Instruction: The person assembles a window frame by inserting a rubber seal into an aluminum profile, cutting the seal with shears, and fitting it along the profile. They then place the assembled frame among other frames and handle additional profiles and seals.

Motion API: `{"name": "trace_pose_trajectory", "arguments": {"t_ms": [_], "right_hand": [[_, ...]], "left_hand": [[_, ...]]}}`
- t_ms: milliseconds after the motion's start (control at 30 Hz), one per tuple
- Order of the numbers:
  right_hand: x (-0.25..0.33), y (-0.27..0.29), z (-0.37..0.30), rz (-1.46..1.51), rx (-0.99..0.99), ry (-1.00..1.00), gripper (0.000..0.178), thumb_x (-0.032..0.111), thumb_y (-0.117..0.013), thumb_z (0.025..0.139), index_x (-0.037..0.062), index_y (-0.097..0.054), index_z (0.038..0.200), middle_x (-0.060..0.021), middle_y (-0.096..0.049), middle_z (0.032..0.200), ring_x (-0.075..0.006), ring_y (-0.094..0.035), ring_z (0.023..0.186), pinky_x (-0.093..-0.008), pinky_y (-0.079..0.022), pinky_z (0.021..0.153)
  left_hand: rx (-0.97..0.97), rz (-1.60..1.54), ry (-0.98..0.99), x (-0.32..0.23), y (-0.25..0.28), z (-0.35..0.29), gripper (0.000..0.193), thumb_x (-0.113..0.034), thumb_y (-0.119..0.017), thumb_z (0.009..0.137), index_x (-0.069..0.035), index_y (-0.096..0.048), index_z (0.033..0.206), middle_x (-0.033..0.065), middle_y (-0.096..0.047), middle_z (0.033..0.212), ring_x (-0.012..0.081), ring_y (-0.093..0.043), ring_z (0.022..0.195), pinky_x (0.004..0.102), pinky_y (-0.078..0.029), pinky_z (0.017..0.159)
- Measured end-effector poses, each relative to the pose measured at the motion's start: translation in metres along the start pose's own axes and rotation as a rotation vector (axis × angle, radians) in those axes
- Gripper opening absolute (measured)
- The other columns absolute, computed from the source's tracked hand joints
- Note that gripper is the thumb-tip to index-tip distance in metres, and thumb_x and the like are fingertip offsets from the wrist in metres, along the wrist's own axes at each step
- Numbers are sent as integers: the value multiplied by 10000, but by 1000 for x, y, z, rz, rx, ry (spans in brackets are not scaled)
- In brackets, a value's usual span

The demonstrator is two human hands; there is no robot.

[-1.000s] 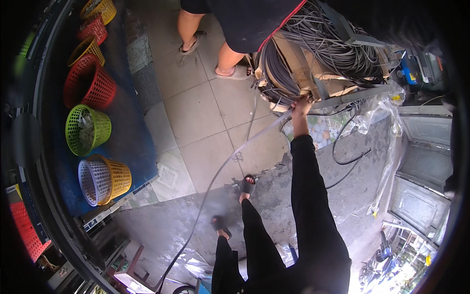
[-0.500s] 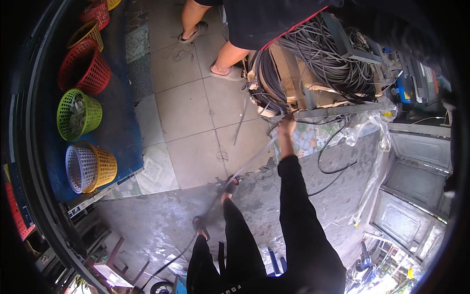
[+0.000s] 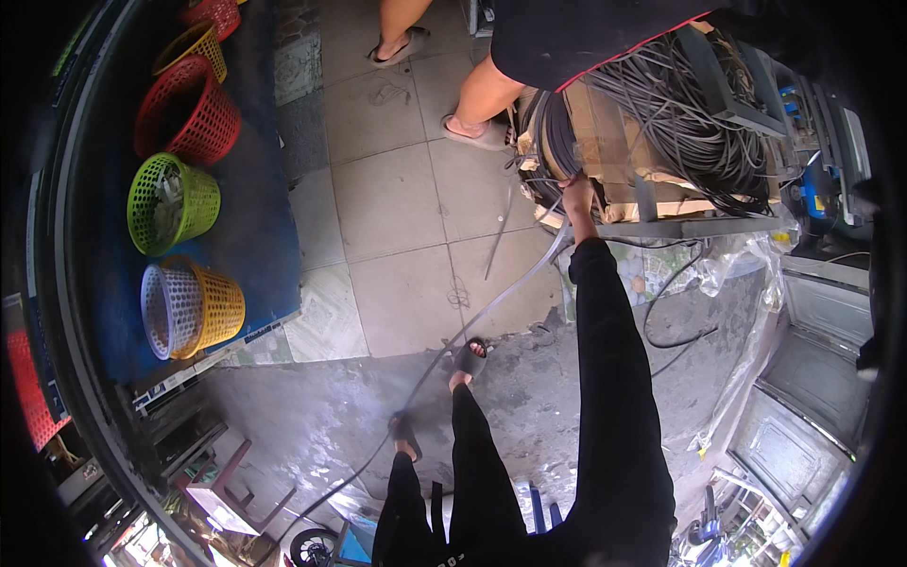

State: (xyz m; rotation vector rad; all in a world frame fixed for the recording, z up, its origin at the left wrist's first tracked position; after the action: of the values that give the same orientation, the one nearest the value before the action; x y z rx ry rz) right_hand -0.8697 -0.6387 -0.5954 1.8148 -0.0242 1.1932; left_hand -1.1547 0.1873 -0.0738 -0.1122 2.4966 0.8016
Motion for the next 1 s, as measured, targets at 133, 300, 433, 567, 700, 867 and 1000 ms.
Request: {"name": "trace_pose_trajectory", "arguments": {"t_ms": [133, 300, 433, 567, 700, 867, 1000], "right_hand": [[140, -24, -29, -168, 176, 517, 509, -39, -441, 846, 55, -449, 1346, -182, -688, 1023, -362, -666, 919, -432, -522, 747], [244, -32, -146, 469, 77, 284, 455, -28, -415, 915, 55, -443, 1361, -83, -630, 769, -217, -607, 650, -329, -477, 610], [222, 21, -287, 544, -5, -57, 438, 4, -404, 956, 9, -423, 1394, 56, -396, 695, -36, -359, 586, -203, -334, 515], [251, 74, -490, 439, 708, 173, 111, 43, -446, 954, 40, -529, 1027, -64, -577, 802, -195, -580, 731, -334, -469, 623], [283, 119, -705, 446, 1758, 574, 456, 92, -506, 926, 84, -465, 1380, -171, -636, 1127, -282, -668, 900, -357, -526, 762], [299, 140, -817, 550, 1986, 825, 460, 95, -467, 916, 88, -484, 1376, -189, -667, 1098, -342, -667, 961, -410, -530, 784], [318, 96, -892, 160, 2059, 929, 414, 108, -470, 891, 83, -539, 1299, -190, -684, 963, -358, -661, 931, -437, -516, 778]], "left_hand": [[-19, 34, 31, -8, -7, 4, 600, -546, -555, 901, -65, -478, 1251, 128, -627, 928, 232, -621, 628, 365, -505, 532], [-12, 54, 64, -15, -10, 4, 619, -558, -552, 900, -56, -469, 1253, 129, -624, 922, 233, -617, 612, 372, -504, 523], [30, 36, 43, -17, -10, 3, 634, -568, -550, 900, -50, -462, 1255, 130, -621, 918, 234, -614, 600, 379, -503, 515], [95, 17, -10, -20, -4, -2, 649, -578, -547, 900, -43, -455, 1257, 131, -619, 913, 235, -611, 588, 385, -502, 507], [227, -6, -152, -33, 5, -13, 665, -588, -545, 900, -36, -448, 1258, 132, -616, 909, 236, -608, 575, 391, -501, 500], [623, 68, -512, -49, -3, -17, 1000, -811, -320, 836, 13, -363, 1401, 208, -609, 1115, 290, -678, 628, 399, -566, 515], [1005, -529, -166, -21, -7, 1, 1083, -856, -194, 808, 34, -377, 1397, 260, -575, 1204, 349, -675, 772, 435, -568, 656]]}}
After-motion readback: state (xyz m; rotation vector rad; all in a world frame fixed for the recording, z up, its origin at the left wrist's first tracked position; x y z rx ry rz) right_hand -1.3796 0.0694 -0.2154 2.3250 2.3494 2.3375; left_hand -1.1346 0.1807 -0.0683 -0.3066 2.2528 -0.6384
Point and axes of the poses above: each hand's wrist, its own z-axis towards the middle knuckle, its own y-axis out of the back of the hand, x = y × z, the point moved 5 cm from there along z, towards the middle knuckle
